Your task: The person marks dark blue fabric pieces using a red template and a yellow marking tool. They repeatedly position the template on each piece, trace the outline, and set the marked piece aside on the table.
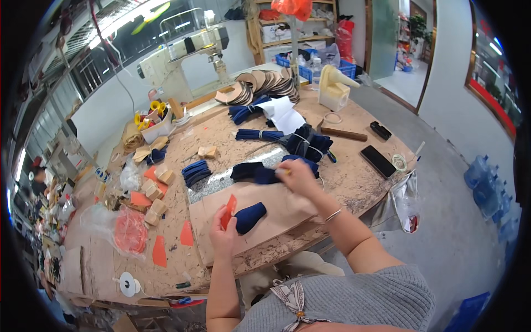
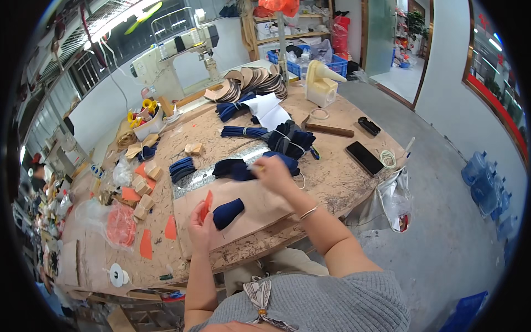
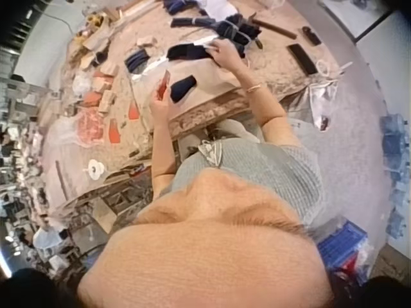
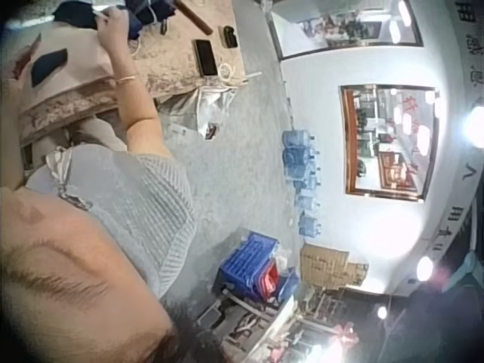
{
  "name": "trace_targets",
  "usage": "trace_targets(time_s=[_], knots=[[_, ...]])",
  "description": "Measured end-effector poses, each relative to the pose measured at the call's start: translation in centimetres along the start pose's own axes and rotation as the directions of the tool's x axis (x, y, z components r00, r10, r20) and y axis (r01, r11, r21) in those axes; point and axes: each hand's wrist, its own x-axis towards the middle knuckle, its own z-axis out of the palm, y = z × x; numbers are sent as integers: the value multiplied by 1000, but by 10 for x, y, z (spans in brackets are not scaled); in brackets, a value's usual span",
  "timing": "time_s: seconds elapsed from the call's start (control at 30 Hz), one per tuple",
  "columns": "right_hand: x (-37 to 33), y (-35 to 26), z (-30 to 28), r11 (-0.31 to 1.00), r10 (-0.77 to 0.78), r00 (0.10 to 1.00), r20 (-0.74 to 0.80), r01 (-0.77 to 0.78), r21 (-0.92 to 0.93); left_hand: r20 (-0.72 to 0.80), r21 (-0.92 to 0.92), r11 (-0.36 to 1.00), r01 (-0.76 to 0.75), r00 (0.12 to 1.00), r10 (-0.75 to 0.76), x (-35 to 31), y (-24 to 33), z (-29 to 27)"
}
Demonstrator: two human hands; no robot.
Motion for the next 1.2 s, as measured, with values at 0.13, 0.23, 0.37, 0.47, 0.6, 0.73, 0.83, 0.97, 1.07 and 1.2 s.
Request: trace_targets(time_s=[0.13, 0.23, 0.37, 0.47, 0.6, 0.73, 0.83, 0.97, 1.07, 1.2], knots=[[-3, 36, -34, 925, -144, 964, -225, 51, -376, 158, 362, 898, -250, 966, 205, 2, 20, 11], [-20, 28, -25, 974, -168, 970, -178, 136, -179, 287, 447, 822, -352, 927, 241, 7, 23, 20], [-43, 4, -8, 969, -180, 975, -131, 152, -196, 398, 535, 744, -400, 896, 196, 1, 20, 21], [-46, -3, -1, 981, -164, 979, -124, 149, -122, 381, 516, 778, -358, 909, 166, 0, 19, 20], [-48, -8, 9, 978, 78, 985, 153, -105, 183, 327, 436, 869, -235, 941, 90, 2, 15, 16], [-46, -12, 22, 891, 231, 949, 216, -295, 345, 332, 458, 862, -219, 941, 63, 6, 17, 18], [-48, -2, 33, 910, 160, 973, 168, -211, 357, 347, 506, 823, -258, 935, 80, 6, 18, 21], [-49, -7, 38, 892, 189, 950, 248, -271, 360, 362, 539, 774, -331, 921, 142, 3, 20, 23], [-47, -15, 42, 936, 104, 960, 259, -183, 302, 373, 549, 747, -374, 910, 182, 4, 24, 24], [-45, -24, 46, 951, 12, 957, 291, -101, 294, 400, 546, 742, -390, 899, 178, 7, 24, 25]])
